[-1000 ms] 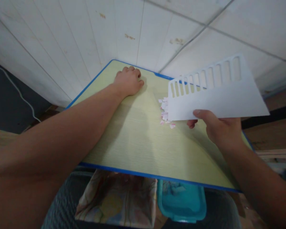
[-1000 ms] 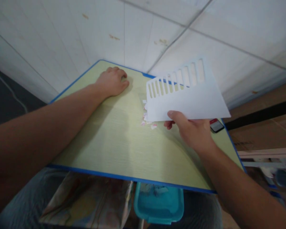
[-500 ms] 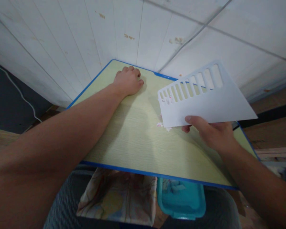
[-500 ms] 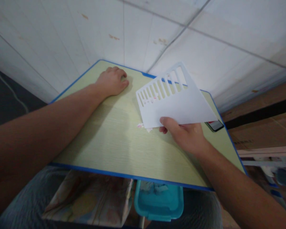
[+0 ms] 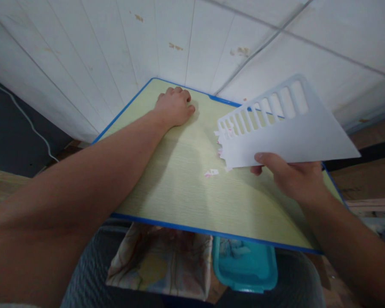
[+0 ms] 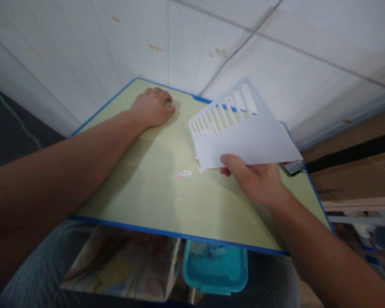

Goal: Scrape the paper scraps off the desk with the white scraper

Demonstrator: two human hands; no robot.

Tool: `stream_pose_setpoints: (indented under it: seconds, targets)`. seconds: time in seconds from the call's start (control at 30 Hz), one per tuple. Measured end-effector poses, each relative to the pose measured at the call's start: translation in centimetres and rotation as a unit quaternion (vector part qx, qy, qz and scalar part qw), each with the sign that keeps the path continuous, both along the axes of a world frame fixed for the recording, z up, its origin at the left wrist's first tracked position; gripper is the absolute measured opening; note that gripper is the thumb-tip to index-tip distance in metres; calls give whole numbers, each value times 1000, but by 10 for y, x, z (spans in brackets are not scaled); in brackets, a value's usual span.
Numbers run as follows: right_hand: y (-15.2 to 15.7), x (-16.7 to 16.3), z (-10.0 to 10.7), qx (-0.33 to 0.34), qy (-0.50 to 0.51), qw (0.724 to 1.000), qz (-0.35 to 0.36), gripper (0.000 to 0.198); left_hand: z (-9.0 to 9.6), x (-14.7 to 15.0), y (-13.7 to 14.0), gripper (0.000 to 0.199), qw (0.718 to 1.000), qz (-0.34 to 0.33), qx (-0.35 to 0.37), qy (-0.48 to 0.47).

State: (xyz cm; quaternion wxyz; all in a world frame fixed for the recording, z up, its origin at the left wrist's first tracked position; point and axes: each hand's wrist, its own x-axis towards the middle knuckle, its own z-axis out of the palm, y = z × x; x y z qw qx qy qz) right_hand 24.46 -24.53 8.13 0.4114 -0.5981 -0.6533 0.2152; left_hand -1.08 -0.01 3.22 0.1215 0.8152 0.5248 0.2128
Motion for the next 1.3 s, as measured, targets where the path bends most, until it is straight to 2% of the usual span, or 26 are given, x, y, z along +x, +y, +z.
stream_pose_setpoints:
  seconds: [0.1, 0.37, 0.43, 0.6, 0.7, 0.83, 0.93, 1.0, 1.13, 1.23, 1.3]
  targets:
    - [-1, 1, 0, 16, -4, 1000, -2, 36, -3, -1, 3, 79, 1000, -2, -7, -6]
    - [0, -2, -4, -26, -25, 998, 52, 42, -5, -3, 6, 77, 1000, -9, 5, -13]
    - [2, -1, -3, -23, -26, 998, 49, 41, -2, -1, 4, 72, 1000, -2, 1, 2]
    - [3, -1, -2, -13, -21, 999, 32, 40, 7, 3, -5, 45, 999, 18, 6, 43]
    - [4, 1, 0, -23, -34, 998, 42, 43, 7, 2, -5, 47, 999, 21, 8, 47]
    - [7, 8, 5, -49, -29, 996, 66, 40, 4, -1, -1, 60, 999, 11, 14, 44]
    - [10, 11, 10, -86, -4, 991, 107, 34, 3, -2, 0, 54, 998, 12, 26, 54]
    - [12, 13, 14, -84, 18, 989, 117, 33, 2, -2, 1, 48, 997, 16, 34, 69]
    - [0, 12, 14, -27, 99, 993, 54, 30, -2, -3, 8, 47, 996, 17, 41, 71]
    - [-24, 8, -2, -11, 188, 981, -45, 27, -5, -4, 11, 51, 996, 17, 49, 70]
    - [-41, 4, -19, -33, 242, 965, -97, 27, -4, -3, 9, 53, 995, 20, 55, 84]
